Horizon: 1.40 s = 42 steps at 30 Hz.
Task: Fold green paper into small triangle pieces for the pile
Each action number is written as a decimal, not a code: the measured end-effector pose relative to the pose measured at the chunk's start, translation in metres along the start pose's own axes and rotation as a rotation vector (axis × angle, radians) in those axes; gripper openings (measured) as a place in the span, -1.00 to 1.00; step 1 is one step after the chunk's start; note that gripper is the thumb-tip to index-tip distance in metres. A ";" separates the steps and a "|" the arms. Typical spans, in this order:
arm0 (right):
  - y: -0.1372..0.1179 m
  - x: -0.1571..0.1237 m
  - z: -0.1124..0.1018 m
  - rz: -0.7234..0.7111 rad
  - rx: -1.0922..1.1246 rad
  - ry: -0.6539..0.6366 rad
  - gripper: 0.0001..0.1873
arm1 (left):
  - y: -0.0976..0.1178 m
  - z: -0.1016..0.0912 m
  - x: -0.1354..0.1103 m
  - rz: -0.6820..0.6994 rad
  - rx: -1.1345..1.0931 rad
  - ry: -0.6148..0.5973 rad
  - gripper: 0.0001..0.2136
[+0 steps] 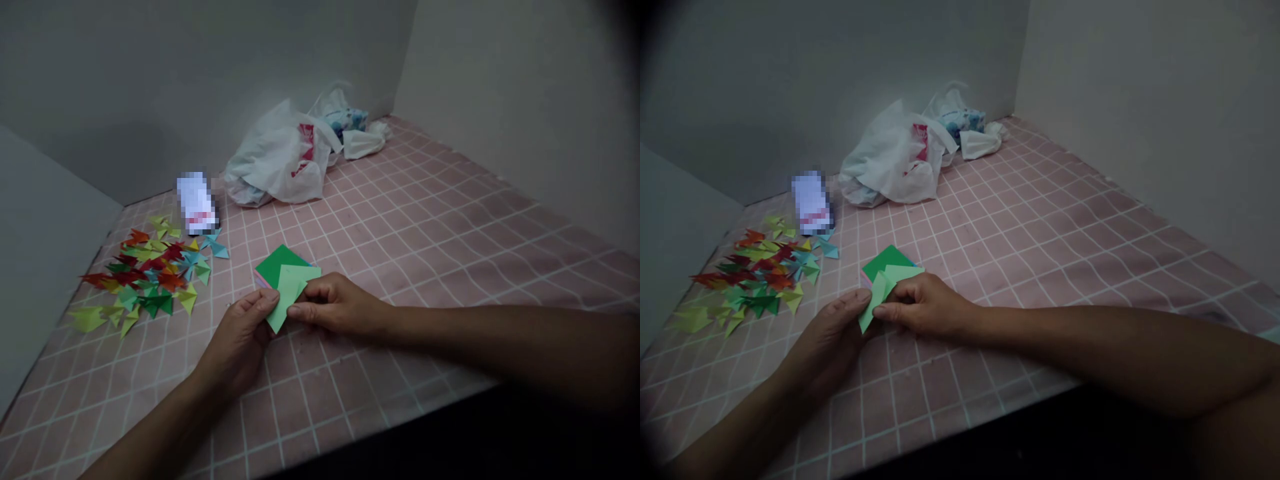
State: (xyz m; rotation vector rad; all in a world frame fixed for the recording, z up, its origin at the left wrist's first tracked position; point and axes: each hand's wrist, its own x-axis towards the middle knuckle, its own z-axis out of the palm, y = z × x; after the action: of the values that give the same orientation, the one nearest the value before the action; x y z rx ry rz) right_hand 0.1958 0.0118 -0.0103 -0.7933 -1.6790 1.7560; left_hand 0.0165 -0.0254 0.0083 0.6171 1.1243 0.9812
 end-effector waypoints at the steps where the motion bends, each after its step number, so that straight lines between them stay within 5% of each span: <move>1: 0.000 0.000 0.000 -0.008 -0.017 0.005 -0.69 | 0.000 -0.001 0.000 -0.001 0.002 0.016 -0.80; 14: -0.002 -0.002 -0.002 -0.110 -0.028 0.134 -0.76 | -0.003 -0.005 0.003 0.083 0.022 0.026 -0.77; 19: -0.003 -0.002 -0.004 -0.291 -0.284 0.206 -0.85 | -0.008 -0.008 0.000 0.145 0.188 0.005 -0.81; 24: -0.004 -0.006 -0.003 -0.429 -0.584 0.122 -0.81 | -0.005 -0.008 -0.005 0.267 0.355 0.000 -0.87; 42: -0.003 -0.005 -0.006 -0.473 -0.567 0.249 -0.85 | -0.005 -0.004 -0.007 0.246 0.251 0.068 -0.83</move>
State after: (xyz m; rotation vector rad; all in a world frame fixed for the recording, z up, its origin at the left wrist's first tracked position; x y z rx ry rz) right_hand 0.2037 0.0121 -0.0069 -0.7279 -2.0050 0.8346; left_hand 0.0138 -0.0343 0.0059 0.9477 1.2632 1.0848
